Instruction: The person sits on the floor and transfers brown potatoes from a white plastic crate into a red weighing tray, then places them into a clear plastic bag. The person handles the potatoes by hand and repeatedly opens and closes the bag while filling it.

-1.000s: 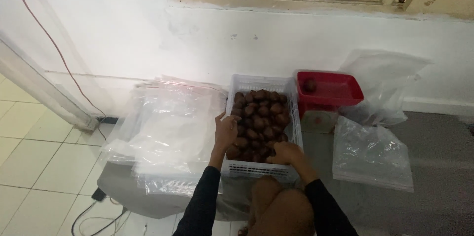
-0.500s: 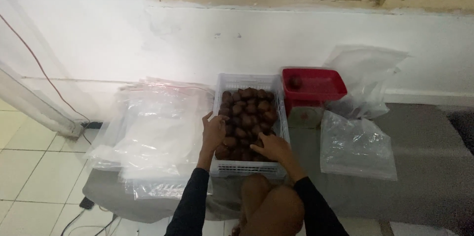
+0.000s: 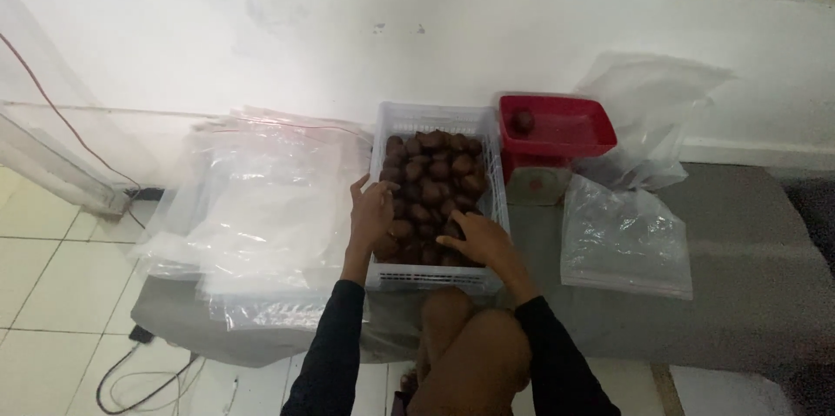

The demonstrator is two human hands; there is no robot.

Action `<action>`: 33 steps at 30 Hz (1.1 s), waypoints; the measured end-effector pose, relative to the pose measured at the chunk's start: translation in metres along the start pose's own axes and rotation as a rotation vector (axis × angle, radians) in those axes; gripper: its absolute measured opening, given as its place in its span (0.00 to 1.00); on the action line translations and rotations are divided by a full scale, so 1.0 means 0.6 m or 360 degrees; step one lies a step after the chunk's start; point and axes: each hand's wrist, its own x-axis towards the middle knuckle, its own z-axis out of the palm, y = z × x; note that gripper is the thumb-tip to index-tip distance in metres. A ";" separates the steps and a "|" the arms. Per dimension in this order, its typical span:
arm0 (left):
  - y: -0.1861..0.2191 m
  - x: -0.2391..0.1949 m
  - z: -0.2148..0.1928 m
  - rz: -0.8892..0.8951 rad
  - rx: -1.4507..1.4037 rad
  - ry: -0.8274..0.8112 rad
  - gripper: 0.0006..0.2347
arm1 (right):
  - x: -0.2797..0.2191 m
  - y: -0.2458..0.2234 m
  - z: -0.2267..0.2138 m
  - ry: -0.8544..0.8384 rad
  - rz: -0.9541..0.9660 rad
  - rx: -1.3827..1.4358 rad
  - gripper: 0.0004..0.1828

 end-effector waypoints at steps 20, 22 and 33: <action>-0.023 0.005 0.021 0.0347 0.0102 0.0260 0.07 | -0.014 -0.020 -0.025 0.0040 0.0075 0.0409 0.39; -0.015 0.001 0.016 0.0426 0.0095 0.0306 0.07 | -0.008 -0.008 -0.016 0.0038 0.0077 0.0353 0.39; 0.010 0.002 -0.006 -0.0008 0.0074 -0.0040 0.10 | -0.010 -0.003 -0.017 0.0044 0.0032 0.0440 0.36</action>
